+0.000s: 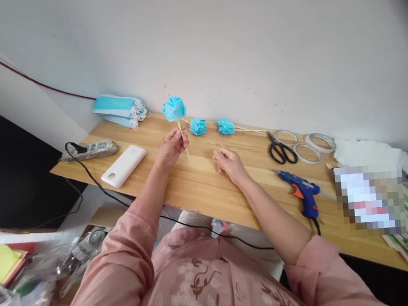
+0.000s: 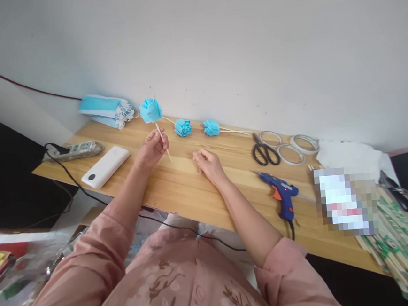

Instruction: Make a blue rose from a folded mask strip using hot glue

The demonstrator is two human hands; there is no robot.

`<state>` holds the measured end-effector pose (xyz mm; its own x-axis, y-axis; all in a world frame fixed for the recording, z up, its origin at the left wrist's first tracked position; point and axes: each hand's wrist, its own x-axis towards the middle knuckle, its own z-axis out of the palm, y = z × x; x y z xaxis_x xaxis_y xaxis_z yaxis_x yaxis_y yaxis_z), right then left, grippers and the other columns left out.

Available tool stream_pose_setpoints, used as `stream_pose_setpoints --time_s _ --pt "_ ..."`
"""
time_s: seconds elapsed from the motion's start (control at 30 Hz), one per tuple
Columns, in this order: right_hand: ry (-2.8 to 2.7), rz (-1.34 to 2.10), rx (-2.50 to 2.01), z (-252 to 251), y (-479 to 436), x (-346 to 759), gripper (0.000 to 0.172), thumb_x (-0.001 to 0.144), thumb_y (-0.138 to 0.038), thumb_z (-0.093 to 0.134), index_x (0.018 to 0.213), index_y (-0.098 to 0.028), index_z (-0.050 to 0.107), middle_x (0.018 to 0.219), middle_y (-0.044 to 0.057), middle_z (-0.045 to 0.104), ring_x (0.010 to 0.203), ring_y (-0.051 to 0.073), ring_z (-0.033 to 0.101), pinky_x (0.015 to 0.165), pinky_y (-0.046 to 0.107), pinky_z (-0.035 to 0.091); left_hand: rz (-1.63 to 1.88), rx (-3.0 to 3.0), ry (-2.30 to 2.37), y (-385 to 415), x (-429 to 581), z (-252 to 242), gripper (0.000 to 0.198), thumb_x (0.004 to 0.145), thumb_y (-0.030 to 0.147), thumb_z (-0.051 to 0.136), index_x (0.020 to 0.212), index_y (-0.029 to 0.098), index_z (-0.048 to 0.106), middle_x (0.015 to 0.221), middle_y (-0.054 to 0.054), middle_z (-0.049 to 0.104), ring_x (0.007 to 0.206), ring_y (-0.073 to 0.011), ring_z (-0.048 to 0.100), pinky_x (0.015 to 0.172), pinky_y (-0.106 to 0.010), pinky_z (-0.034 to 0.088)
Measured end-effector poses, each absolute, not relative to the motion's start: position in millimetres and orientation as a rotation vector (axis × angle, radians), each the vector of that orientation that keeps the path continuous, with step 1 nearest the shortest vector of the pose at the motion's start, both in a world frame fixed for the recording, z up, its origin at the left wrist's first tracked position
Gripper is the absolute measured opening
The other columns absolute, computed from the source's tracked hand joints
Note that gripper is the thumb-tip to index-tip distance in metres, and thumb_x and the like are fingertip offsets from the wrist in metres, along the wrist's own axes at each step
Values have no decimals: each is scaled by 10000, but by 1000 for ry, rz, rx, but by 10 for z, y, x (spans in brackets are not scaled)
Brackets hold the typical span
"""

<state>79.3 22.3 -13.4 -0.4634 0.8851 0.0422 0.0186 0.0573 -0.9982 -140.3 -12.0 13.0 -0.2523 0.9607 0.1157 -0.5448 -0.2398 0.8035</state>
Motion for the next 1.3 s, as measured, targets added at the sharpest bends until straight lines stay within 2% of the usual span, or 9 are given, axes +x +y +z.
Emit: stream_pose_setpoints --time_s 0.1,0.27,0.5,0.57,0.67,0.73,0.8,1.1,1.3 --pt "-1626 1521 -893 -126 224 789 528 734 -718 710 829 -202 657 459 -103 409 424 74 369 466 230 426 1740 709 833 -119 -1416 149 80 934 258 698 942 194 651 632 46 597 505 -75 536 516 -175 386" --pt "-1632 1516 -873 -127 221 783 483 748 -616 713 970 -187 693 551 -69 557 506 88 486 550 237 456 1750 695 827 -110 -1420 144 88 924 261 697 941 190 648 622 43 608 479 -83 540 487 -188 375" --pt "-1670 1473 -898 -209 248 750 428 818 -548 636 1036 -190 723 663 -21 651 577 117 574 605 263 496 1664 821 848 -167 -1356 128 216 820 341 812 898 194 674 619 38 614 498 -89 533 522 -212 406" --pt "-1712 1446 -892 -190 219 751 417 846 -512 624 1091 -193 735 774 19 721 655 144 634 656 284 524 1609 883 815 -208 -1326 135 283 763 367 862 872 187 672 625 29 625 515 -99 551 542 -223 420" --pt "-1807 1381 -844 -142 134 739 397 874 -435 632 1191 -218 733 1080 76 778 934 196 719 845 329 562 1523 942 779 -264 -1287 149 387 663 400 935 815 163 670 625 2 636 542 -133 594 557 -249 444" --pt "-1905 1293 -808 -126 70 713 385 892 -388 628 1230 -231 726 1222 84 757 1075 209 716 957 349 548 1502 946 783 -285 -1275 159 419 625 411 957 791 153 671 618 -7 631 549 -151 610 538 -251 434" --pt "-1975 1202 -811 -130 32 688 370 910 -343 609 1244 -231 720 1249 83 752 1109 207 717 1000 348 537 1511 937 779 -292 -1273 168 419 624 417 955 792 157 672 618 -2 621 553 -151 610 522 -241 416" --pt "-1970 661 -1319 160 831 1095 384 985 -273 428 1251 -175 687 1226 124 740 1089 233 688 980 358 518 1640 789 715 -282 -1287 207 297 700 333 902 809 189 665 654 15 613 582 -129 593 569 -238 455" --pt "-2215 236 -1591 315 1419 1287 438 895 -93 473 1280 -135 676 1264 203 659 1188 309 594 991 410 470 1658 716 704 -271 -1275 222 215 783 285 843 824 193 653 653 27 601 579 -112 587 575 -227 462"
